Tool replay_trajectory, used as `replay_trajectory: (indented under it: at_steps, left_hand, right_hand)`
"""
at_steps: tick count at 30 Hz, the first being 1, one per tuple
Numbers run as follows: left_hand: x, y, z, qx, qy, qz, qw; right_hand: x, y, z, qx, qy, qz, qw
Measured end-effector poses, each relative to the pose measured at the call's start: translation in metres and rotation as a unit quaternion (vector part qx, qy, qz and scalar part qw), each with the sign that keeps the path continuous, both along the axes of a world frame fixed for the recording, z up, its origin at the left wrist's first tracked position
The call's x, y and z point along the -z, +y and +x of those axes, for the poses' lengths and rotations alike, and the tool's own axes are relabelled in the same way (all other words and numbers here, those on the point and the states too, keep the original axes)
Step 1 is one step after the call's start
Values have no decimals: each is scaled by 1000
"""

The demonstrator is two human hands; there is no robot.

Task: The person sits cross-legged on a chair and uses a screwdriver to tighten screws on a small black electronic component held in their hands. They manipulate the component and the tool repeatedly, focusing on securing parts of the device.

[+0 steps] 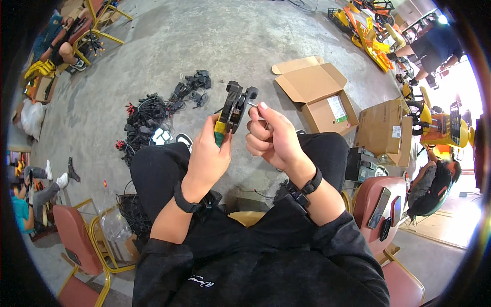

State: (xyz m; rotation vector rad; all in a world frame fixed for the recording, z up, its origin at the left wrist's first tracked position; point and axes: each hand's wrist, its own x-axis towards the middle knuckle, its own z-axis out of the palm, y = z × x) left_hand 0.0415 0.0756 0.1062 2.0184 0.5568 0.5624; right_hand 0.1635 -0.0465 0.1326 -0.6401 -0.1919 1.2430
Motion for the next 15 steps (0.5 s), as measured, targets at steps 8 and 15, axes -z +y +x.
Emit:
replay_trajectory:
  at_steps: [8,15]
  left_hand:
    - [-1,2,-1,5,-12,73,997]
    - [4,3,-2,61,49,-128,989]
  right_hand:
    - [-3,-4,4,-17,-3,-12,1000]
    - [5,1,-6,134,-389,-152,899]
